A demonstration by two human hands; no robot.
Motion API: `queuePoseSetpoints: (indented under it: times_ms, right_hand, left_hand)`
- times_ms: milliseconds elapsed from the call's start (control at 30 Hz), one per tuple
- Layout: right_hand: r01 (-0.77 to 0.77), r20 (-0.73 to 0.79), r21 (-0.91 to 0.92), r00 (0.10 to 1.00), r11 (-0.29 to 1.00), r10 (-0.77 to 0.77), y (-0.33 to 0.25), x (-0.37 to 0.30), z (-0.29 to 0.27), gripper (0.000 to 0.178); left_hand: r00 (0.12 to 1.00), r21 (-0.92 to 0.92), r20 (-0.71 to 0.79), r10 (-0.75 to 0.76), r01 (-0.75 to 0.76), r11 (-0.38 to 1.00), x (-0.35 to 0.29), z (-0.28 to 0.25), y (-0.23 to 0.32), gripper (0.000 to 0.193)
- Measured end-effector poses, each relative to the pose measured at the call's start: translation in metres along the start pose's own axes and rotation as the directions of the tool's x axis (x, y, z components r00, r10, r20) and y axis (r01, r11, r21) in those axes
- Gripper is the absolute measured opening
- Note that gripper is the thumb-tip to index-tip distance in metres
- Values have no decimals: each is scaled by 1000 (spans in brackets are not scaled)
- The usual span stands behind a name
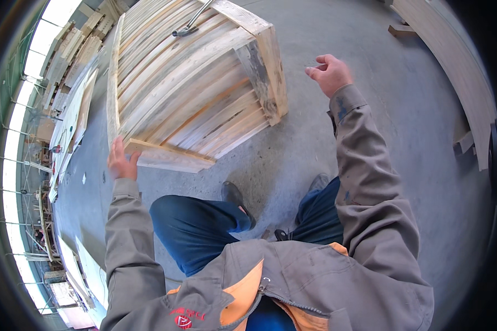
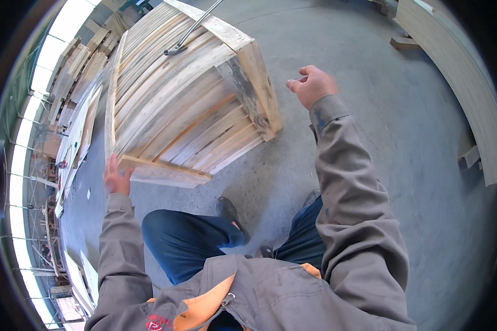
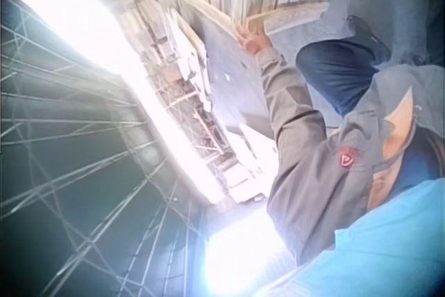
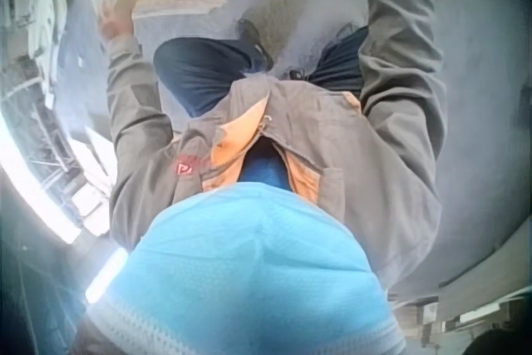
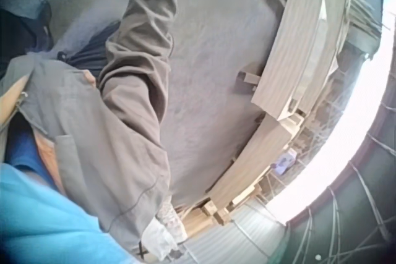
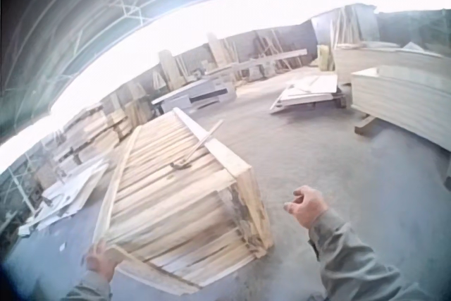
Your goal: The person uses a nail gun to fasten wooden slats together on the floor, then lifts and positions the assembled panel into a larger wooden frame. The person adjusts the panel within the frame and continues to secure it.
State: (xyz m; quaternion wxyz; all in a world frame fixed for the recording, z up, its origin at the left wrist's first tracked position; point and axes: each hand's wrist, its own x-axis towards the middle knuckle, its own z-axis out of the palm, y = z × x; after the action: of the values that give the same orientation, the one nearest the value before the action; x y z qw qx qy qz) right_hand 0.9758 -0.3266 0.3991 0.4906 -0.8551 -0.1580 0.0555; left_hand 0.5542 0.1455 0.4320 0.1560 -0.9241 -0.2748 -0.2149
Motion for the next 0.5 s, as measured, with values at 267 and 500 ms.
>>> queuePoseSetpoints:
  times_ms: [267, 500]
  right_hand:
    - [-15, 90, -119, 996, 993, 26, -8, 3, 25, 57]
    - [22, 116, -120, 993, 993, -8, -10, 0, 31, 57]
  left_hand:
    - [994, 21, -68, 82, -80, 997, -2, 6, -11, 81]
    - [997, 28, -58, 46, -44, 999, -3, 6, -12, 82]
